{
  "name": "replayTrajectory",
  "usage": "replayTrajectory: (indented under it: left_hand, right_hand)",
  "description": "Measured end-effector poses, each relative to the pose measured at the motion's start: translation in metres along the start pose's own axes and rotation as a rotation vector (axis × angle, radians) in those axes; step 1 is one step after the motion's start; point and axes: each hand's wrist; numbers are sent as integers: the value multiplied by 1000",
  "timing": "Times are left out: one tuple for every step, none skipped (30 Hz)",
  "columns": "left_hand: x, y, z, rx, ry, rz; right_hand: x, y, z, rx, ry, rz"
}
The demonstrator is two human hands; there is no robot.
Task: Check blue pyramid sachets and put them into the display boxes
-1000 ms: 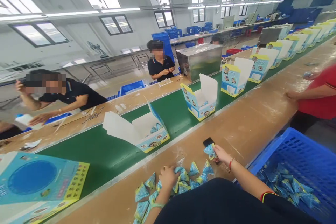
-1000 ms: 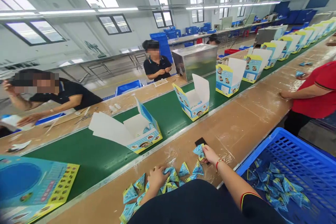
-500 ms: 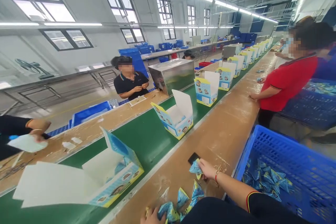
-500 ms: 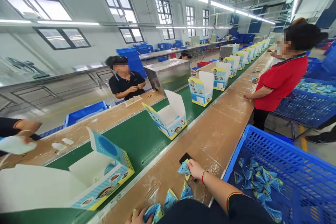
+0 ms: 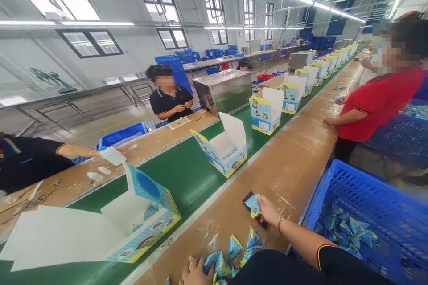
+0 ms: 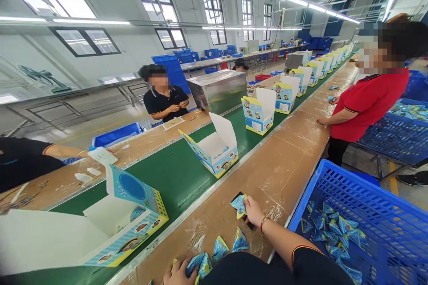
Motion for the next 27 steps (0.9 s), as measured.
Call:
replayTrajectory:
  left_hand:
    - [-9,-5,1,8,31,8]
    - [-20,-9,2,20,68,26]
    - [-31,-12,2,32,109,49]
    - [-41,-15,2,46,155,74]
    - [-50,-17,2,60,203,105]
    - [-56,-17,1,59,250,116]
    - [-58,-16,-1,60,292,116]
    - [-56,-15,-3,54,327,109]
    - [-52,-12,-5,48,360,101]
    - [-45,-10,-7,42,389,95]
    - [-37,-7,-8,36,414,92]
    - [-29,-5,-9,30,437,90]
    - [-22,-3,-10,25,453,87]
    - [-16,-1,-9,21,465,85]
    - [-12,0,-8,20,473,80]
    - [-10,1,-7,25,480,74]
    - [-8,3,-6,33,486,70]
    - [-8,4,-4,42,490,69]
    - [-9,5,-2,50,491,70]
    - [-10,7,-1,56,489,70]
    - [-10,8,0,58,482,69]
    - [-11,9,0,56,473,69]
    - [-12,10,0,55,464,69]
    - [-12,10,0,55,457,68]
    - [-11,11,-1,52,451,62]
    - [-10,11,-2,48,448,57]
    - [-9,12,-3,43,445,52]
  right_hand:
    - [-2,0,9,-4,5,5]
    - [-5,1,20,-10,14,10]
    - [-7,2,30,-15,25,13]
    - [-10,2,39,-18,37,12]
    - [-12,2,46,-18,50,7]
    - [-15,2,50,-15,60,-2]
    - [-17,0,51,-13,68,-15]
    - [-19,-3,49,-13,73,-28]
    - [-20,-6,44,-17,77,-44]
    - [-20,-9,38,-21,72,-57]
    - [-21,-12,32,-25,59,-59]
    - [-21,-15,26,-33,37,-45]
    - [-21,-18,21,-47,9,-9]
    - [-23,-20,18,-67,-23,45]
    - [-27,-21,16,-86,-60,103]
    - [-33,-23,15,-101,-97,149]
    - [-42,-25,16,-107,-131,168]
    - [-54,-27,18,-98,-165,158]
    - [-69,-31,20,-78,-197,123]
    - [-88,-37,24,-56,-226,70]
    - [-108,-45,28,-38,-248,16]
    - [-130,-54,32,-37,-267,-34]
    - [-153,-64,37,-45,-283,-82]
    - [-176,-76,42,-58,-293,-121]
    - [-196,-87,46,-86,-298,-153]
    - [-214,-98,49,-113,-296,-177]
    - [-229,-108,52,-135,-286,-196]
Point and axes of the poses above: each hand's wrist, its own y-axis away from the middle knuckle, its own z-axis out of the palm, x = y × z
